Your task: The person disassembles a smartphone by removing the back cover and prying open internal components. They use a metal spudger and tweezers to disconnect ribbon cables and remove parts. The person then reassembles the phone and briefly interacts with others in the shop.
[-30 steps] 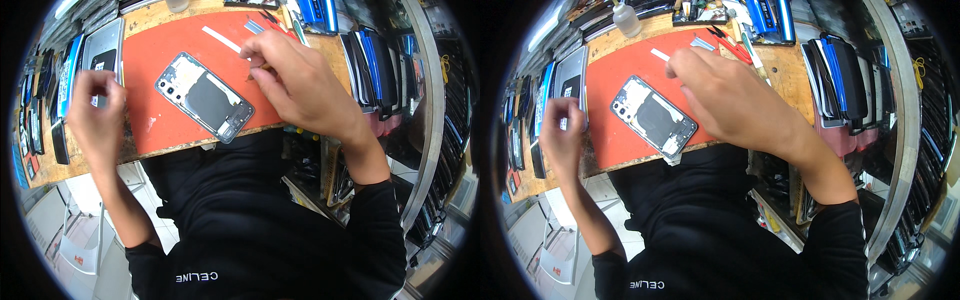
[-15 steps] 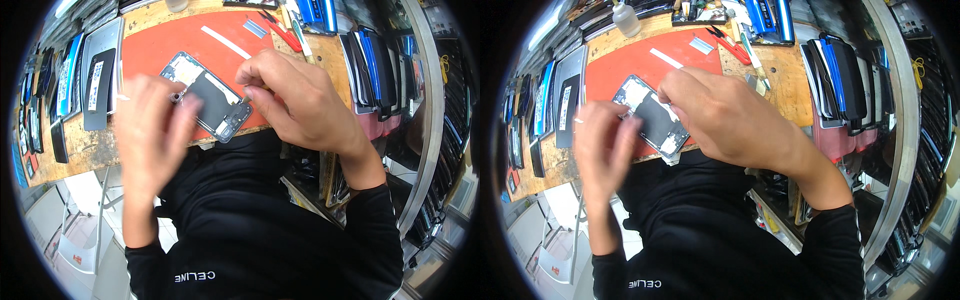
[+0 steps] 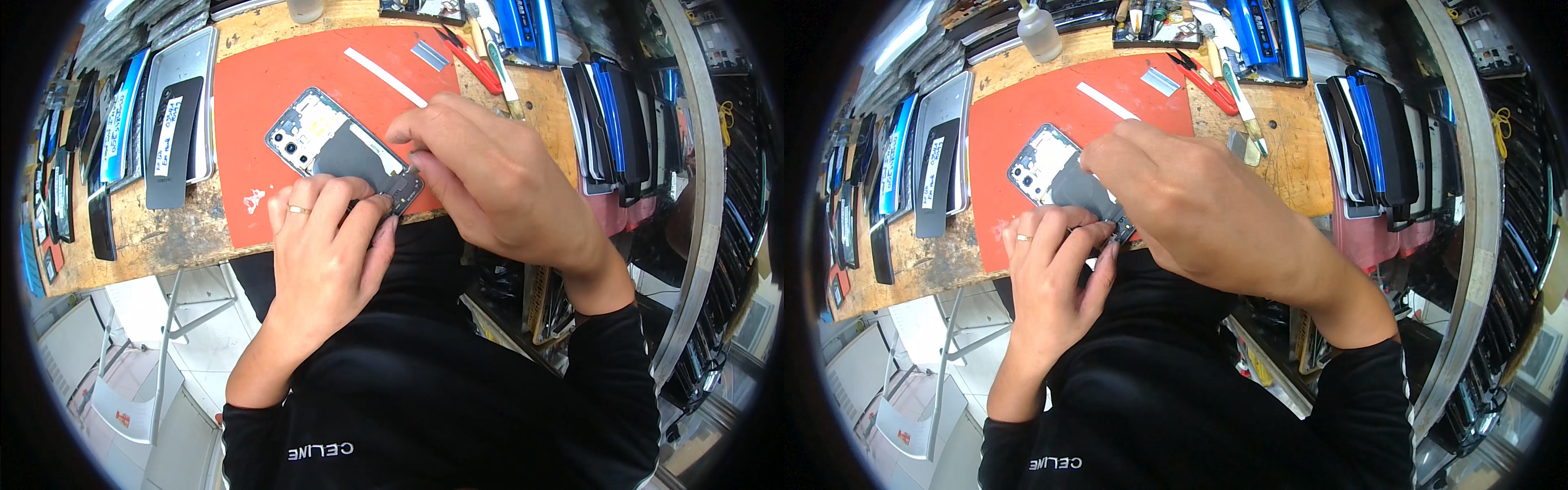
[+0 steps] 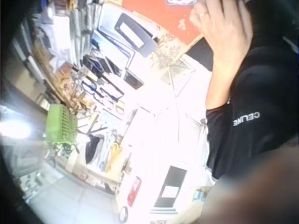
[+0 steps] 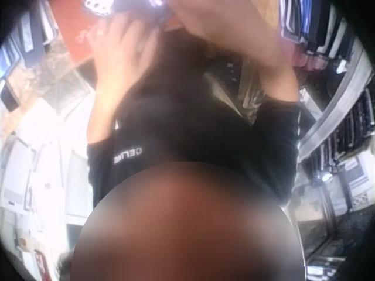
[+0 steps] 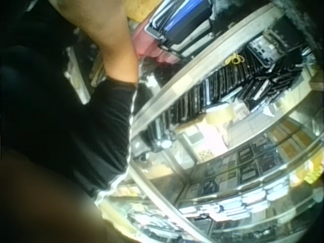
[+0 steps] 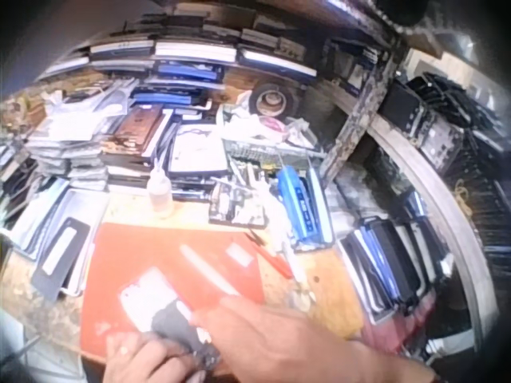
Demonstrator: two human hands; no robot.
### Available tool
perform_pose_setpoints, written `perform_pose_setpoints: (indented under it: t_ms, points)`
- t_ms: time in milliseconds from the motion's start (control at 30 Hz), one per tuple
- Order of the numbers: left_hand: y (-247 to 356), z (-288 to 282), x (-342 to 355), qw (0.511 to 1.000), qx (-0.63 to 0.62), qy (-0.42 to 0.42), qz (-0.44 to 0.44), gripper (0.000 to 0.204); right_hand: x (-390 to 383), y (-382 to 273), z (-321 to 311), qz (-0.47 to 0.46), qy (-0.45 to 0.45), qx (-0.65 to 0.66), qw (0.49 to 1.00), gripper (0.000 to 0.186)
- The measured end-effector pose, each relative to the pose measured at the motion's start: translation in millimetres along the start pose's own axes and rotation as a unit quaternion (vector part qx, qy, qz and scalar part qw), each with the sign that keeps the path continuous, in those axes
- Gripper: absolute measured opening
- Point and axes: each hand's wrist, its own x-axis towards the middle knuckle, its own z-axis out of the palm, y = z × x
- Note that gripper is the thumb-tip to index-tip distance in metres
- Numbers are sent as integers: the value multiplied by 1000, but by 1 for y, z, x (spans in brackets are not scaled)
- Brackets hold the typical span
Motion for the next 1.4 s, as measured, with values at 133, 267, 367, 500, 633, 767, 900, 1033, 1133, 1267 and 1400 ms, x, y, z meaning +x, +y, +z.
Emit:
perform_pose_setpoints:
  t_ms: [133,267,367,500,633,767,900,1033,1133,1267,1400]
  points:
    - [1,-3,6,999,-20,-23,-12,27,0,-5,-7,28,-45,-32,998,21]
    - [4,1,19,992,-122,14,-37,50,-1,-8,-16,19,-109,-81,991,28]
    - [9,5,27,953,-291,8,-87,65,3,-3,-19,-21,-111,-40,993,32]
    - [9,10,36,882,-441,-45,-159,71,8,6,-28,-35,-149,8,988,32]
    - [2,31,54,957,-282,7,-67,70,6,4,-25,-11,-143,-42,989,33]
    - [3,31,56,987,-156,37,-33,68,-1,0,-32,-4,-198,-76,977,34]
    - [-1,16,53,928,-367,0,-71,61,1,2,-33,-58,-138,0,989,37]
    - [-2,17,54,972,-216,16,-90,56,2,-2,-34,1,-187,-131,974,40]
    - [-2,12,50,998,-57,12,-21,44,3,1,-37,-39,-185,-76,979,34]
    - [-1,2,44,998,-33,-51,-25,14,-2,3,-42,-6,-201,-90,975,38]
    - [-2,2,47,997,32,-69,30,13,-5,6,-40,-18,-184,-32,982,45]
